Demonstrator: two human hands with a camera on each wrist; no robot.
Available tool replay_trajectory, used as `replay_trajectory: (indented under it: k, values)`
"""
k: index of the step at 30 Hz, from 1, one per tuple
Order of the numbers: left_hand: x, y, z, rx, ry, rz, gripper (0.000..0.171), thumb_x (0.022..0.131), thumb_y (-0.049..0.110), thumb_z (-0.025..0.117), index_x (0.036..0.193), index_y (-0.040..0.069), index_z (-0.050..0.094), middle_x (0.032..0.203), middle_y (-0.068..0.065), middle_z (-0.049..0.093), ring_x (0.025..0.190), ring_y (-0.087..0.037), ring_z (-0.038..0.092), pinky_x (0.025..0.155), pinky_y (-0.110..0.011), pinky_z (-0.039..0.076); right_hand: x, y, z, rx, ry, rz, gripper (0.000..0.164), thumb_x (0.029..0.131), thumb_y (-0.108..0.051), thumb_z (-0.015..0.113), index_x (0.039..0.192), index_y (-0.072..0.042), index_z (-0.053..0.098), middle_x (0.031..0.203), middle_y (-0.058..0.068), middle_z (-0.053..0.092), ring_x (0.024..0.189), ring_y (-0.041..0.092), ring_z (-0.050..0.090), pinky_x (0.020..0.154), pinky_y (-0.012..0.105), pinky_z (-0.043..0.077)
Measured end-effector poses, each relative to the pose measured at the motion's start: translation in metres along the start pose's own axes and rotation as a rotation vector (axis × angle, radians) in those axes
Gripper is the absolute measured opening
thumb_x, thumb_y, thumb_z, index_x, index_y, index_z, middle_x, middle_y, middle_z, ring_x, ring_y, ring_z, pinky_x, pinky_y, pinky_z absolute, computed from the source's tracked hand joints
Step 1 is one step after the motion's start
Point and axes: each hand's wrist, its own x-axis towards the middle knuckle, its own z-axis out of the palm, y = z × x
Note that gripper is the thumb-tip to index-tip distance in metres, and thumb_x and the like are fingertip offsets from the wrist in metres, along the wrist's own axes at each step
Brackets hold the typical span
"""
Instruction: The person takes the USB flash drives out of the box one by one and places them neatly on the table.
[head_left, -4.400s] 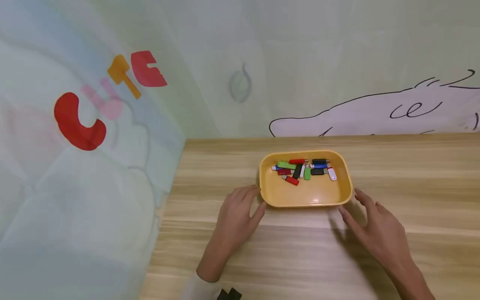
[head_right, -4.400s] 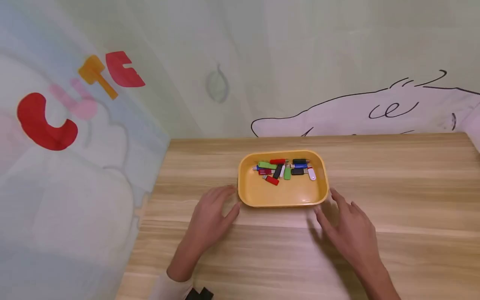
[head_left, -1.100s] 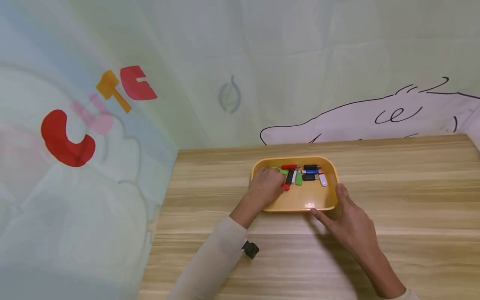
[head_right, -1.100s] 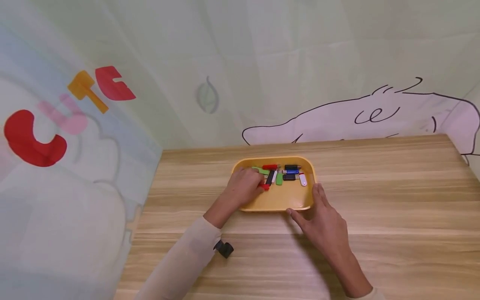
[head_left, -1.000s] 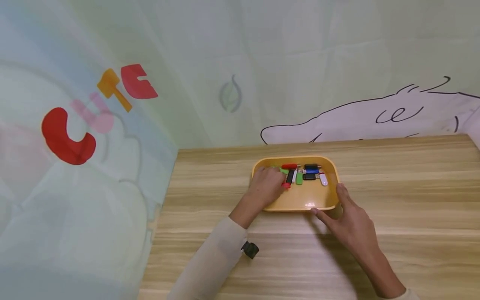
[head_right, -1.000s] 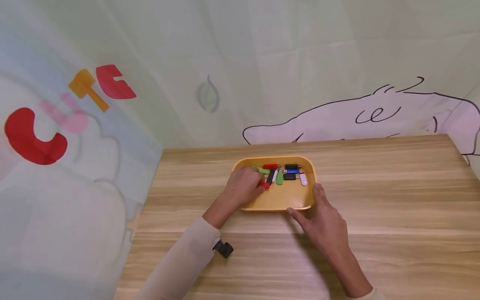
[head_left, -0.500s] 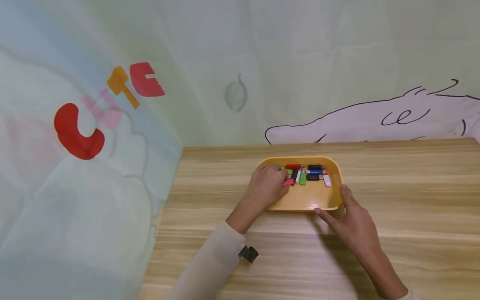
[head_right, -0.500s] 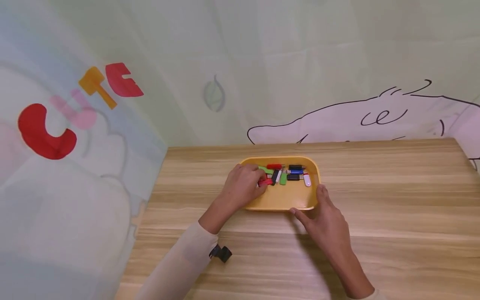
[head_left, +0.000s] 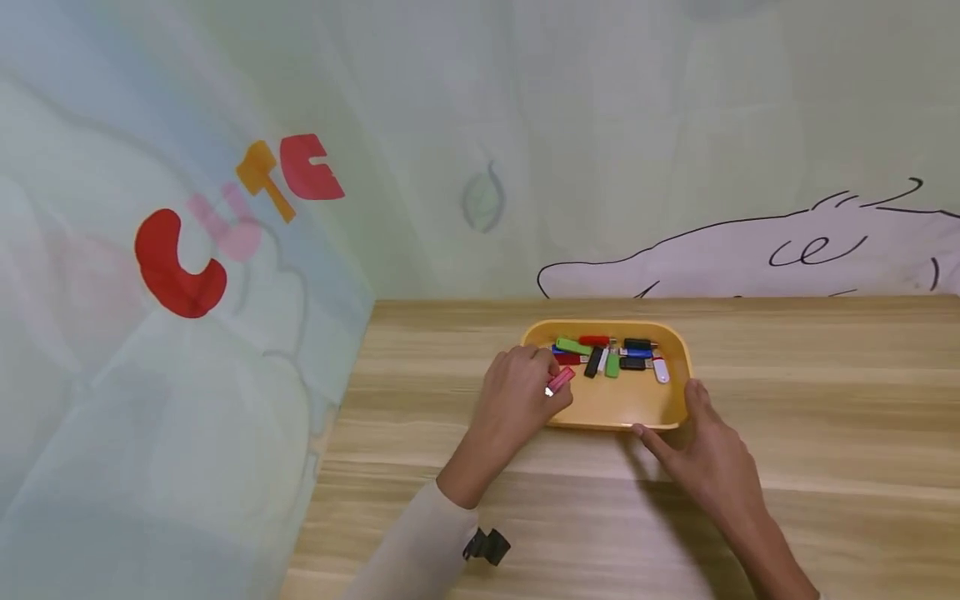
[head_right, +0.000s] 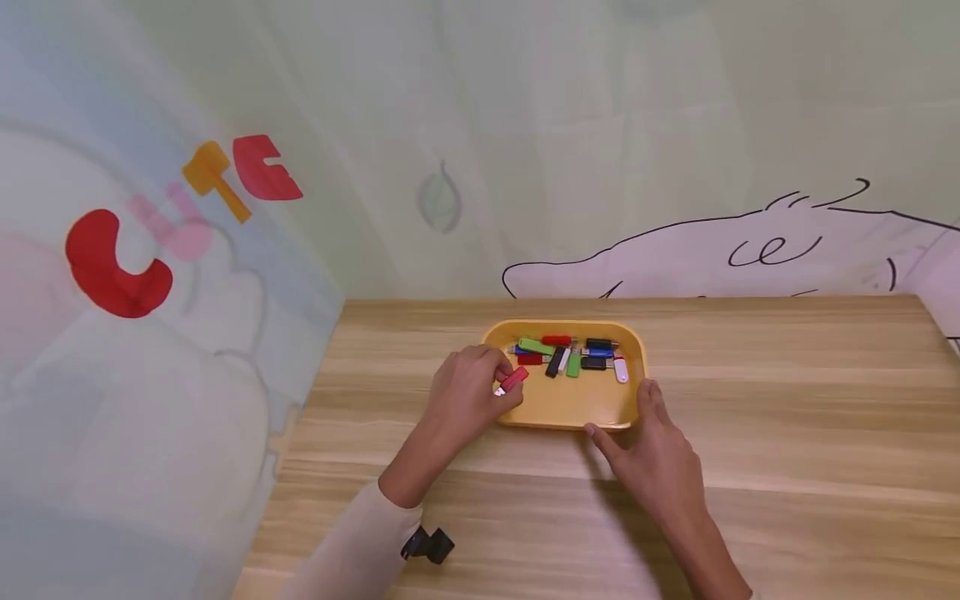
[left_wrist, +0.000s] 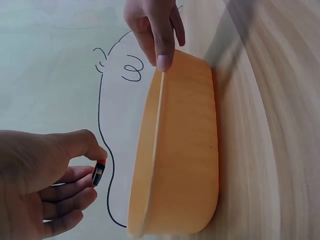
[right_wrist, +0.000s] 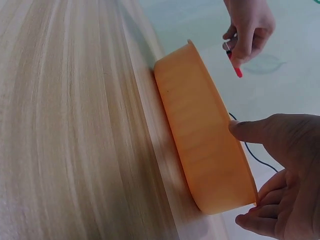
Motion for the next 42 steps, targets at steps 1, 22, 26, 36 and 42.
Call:
replay_trajectory:
  k: [1,22,26,36,42]
  values:
    - [-0.002,0.0,0.0,-0.018,0.001,-0.019,0.021,0.086,0.031,0.085,0.087,0.015,0.073,0.075,0.005,0.061,0.069,-0.011,0.051,0.064,-0.024,0.04,0.0,0.0,0.0,0.002,0.002,0.001,0.113,0.091,-0.065,0.075,0.166,0.002,0.023,0.163,0.036,0.034,0.131,0.066,0.05,0.095,0.074,0.049]
    - [-0.06,-0.002,0.012,-0.296,0.017,-0.382,0.021,0.082,0.024,0.09,0.084,0.014,0.072,0.076,0.005,0.068,0.069,-0.008,0.057,0.061,-0.021,0.048,0.004,0.005,-0.002,-0.012,-0.011,-0.019,0.112,0.092,-0.067,0.072,0.165,0.004,0.024,0.165,0.035,0.03,0.128,0.067,0.051,0.087,0.073,0.051]
    - [-0.067,-0.002,0.015,-0.288,0.028,-0.401,0.019,0.082,0.022,0.089,0.081,0.013,0.072,0.076,0.004,0.069,0.067,-0.007,0.057,0.06,-0.022,0.048,0.004,0.004,-0.003,-0.005,-0.001,-0.011,0.113,0.092,-0.067,0.073,0.165,0.003,0.023,0.165,0.035,0.03,0.131,0.067,0.048,0.091,0.074,0.049]
    - [-0.077,-0.005,0.043,-0.236,0.012,-0.404,0.016,0.08,0.015,0.085,0.074,0.015,0.07,0.067,0.01,0.062,0.06,-0.007,0.052,0.056,-0.023,0.045,0.004,0.004,-0.002,0.022,-0.005,-0.014,0.112,0.091,-0.065,0.075,0.163,0.007,0.028,0.164,0.035,0.03,0.135,0.066,0.044,0.098,0.074,0.047]
    - [-0.079,-0.006,0.055,-0.197,-0.013,-0.382,0.021,0.081,0.015,0.087,0.071,0.014,0.068,0.064,0.007,0.059,0.058,-0.009,0.051,0.055,-0.025,0.044,0.0,0.003,0.001,0.037,-0.023,0.009,0.114,0.091,-0.067,0.074,0.165,0.004,0.023,0.166,0.034,0.027,0.136,0.066,0.043,0.098,0.075,0.046]
